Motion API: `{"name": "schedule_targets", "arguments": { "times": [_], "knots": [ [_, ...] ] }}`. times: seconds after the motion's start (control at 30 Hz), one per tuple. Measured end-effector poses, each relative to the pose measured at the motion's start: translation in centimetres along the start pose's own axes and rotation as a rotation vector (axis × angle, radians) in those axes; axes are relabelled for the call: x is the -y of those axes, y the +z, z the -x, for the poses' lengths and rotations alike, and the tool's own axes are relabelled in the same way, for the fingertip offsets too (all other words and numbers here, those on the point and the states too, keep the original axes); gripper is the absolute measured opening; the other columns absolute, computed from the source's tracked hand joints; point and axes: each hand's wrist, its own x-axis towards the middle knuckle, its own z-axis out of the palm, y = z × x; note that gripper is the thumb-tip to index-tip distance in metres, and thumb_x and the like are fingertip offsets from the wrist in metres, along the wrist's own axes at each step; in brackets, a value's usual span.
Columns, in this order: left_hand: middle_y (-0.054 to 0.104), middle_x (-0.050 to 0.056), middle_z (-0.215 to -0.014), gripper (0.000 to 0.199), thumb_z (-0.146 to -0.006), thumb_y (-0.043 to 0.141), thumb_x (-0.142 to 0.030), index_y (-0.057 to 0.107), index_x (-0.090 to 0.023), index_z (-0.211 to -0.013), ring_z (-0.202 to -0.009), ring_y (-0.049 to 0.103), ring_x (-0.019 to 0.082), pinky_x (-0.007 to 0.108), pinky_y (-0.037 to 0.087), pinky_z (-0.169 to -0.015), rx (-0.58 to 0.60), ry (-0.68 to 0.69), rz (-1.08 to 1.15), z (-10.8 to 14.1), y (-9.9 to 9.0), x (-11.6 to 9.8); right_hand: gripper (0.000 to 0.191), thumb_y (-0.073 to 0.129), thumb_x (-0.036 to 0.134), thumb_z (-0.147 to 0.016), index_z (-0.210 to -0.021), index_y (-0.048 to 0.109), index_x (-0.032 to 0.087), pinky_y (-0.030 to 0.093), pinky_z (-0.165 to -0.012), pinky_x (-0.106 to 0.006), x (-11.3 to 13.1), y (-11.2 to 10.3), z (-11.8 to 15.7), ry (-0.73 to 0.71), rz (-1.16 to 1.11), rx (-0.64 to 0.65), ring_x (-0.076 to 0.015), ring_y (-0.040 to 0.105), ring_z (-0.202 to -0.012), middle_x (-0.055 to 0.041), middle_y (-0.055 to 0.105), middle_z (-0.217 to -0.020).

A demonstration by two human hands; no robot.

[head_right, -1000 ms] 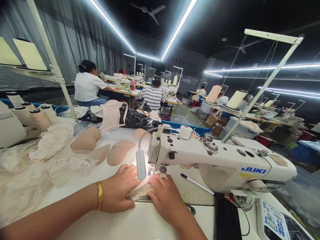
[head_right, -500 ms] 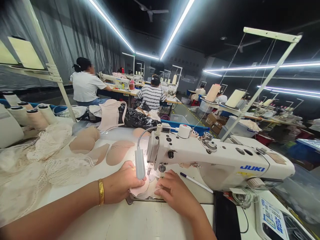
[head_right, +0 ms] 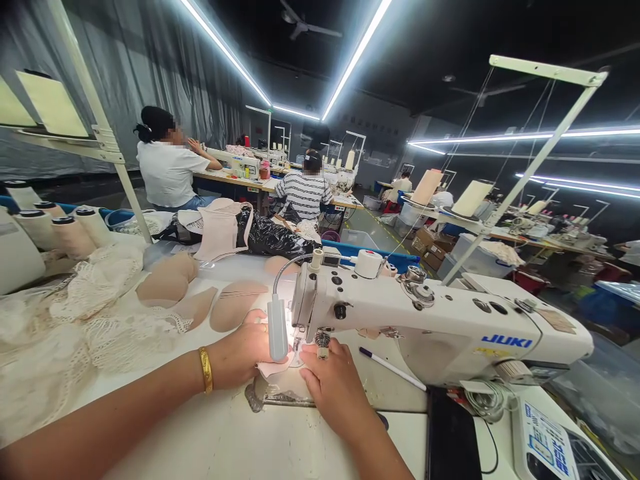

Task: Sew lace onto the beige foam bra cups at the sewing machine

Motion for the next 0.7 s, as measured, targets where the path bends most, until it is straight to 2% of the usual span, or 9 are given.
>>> {"name": "schedule_targets", "arguments": {
  "times": [0.13, 0.3, 0.37, 0.47, 0.57, 0.7],
  "knots": [
    [0.072, -0.002, -0.083, 0.034, -0.064, 0.061, 0.006, 0.064, -0.023, -0.084, -0.083, 0.063, 0.021, 0.049, 0.028, -0.096, -0.032, 0.005, 0.011, 0.09, 0.2, 0.02, 0.023, 0.056, 0.019, -0.1, -0.109, 0.073, 0.032, 0.054, -0.086, -0.042, 0.19, -0.24, -0.14, -0.005, -0.006, 0.002, -0.0269, 0.069, -0.101, -0.0043, 0.078, -0.112],
    [0.074, -0.003, -0.086, 0.037, -0.062, 0.063, 0.007, 0.065, -0.023, -0.084, -0.087, 0.064, 0.023, 0.048, 0.028, -0.097, -0.033, -0.003, 0.006, 0.23, 0.27, -0.06, 0.024, 0.056, 0.014, -0.099, -0.113, 0.069, 0.029, 0.055, -0.09, -0.045, -0.11, -0.2, 0.25, 0.024, -0.036, 0.074, -0.0281, 0.066, -0.107, -0.0037, 0.076, -0.12],
    [0.074, -0.002, -0.087, 0.037, -0.061, 0.064, 0.007, 0.064, -0.022, -0.084, -0.089, 0.065, 0.023, 0.049, 0.028, -0.096, -0.021, -0.012, -0.006, 0.25, 0.23, -0.09, 0.022, 0.053, 0.017, -0.101, -0.114, 0.067, 0.028, 0.057, -0.088, -0.046, -0.33, -0.15, 0.42, 0.023, -0.038, 0.032, -0.0277, 0.066, -0.101, -0.0048, 0.076, -0.111],
    [0.073, -0.002, -0.084, 0.036, -0.06, 0.063, 0.007, 0.063, -0.021, -0.082, -0.088, 0.064, 0.024, 0.049, 0.028, -0.094, -0.01, -0.023, -0.024, 0.24, 0.19, -0.15, 0.017, 0.049, 0.022, -0.104, -0.11, 0.064, 0.026, 0.06, -0.082, -0.044, -0.39, -0.14, 0.37, 0.012, -0.044, -0.1, -0.0272, 0.067, -0.094, -0.0062, 0.074, -0.098],
    [0.074, -0.002, -0.087, 0.037, -0.061, 0.064, 0.007, 0.064, -0.022, -0.085, -0.091, 0.064, 0.024, 0.048, 0.028, -0.094, -0.027, -0.02, -0.021, 0.25, 0.29, -0.2, 0.019, 0.044, 0.023, -0.106, -0.111, 0.062, 0.026, 0.062, -0.077, -0.041, -0.05, -0.27, 0.05, 0.021, -0.082, -0.194, -0.0257, 0.071, -0.092, -0.0063, 0.073, -0.099],
    [0.074, -0.001, -0.087, 0.041, -0.063, 0.064, 0.007, 0.065, -0.023, -0.09, -0.087, 0.063, 0.023, 0.049, 0.028, -0.094, -0.034, -0.005, -0.039, 0.36, 0.71, -0.19, 0.019, 0.042, 0.024, -0.107, -0.111, 0.061, 0.026, 0.063, -0.076, -0.041, 0.32, -0.37, -0.18, 0.043, -0.101, -0.201, -0.0253, 0.073, -0.092, -0.007, 0.073, -0.102]
  ]
}}
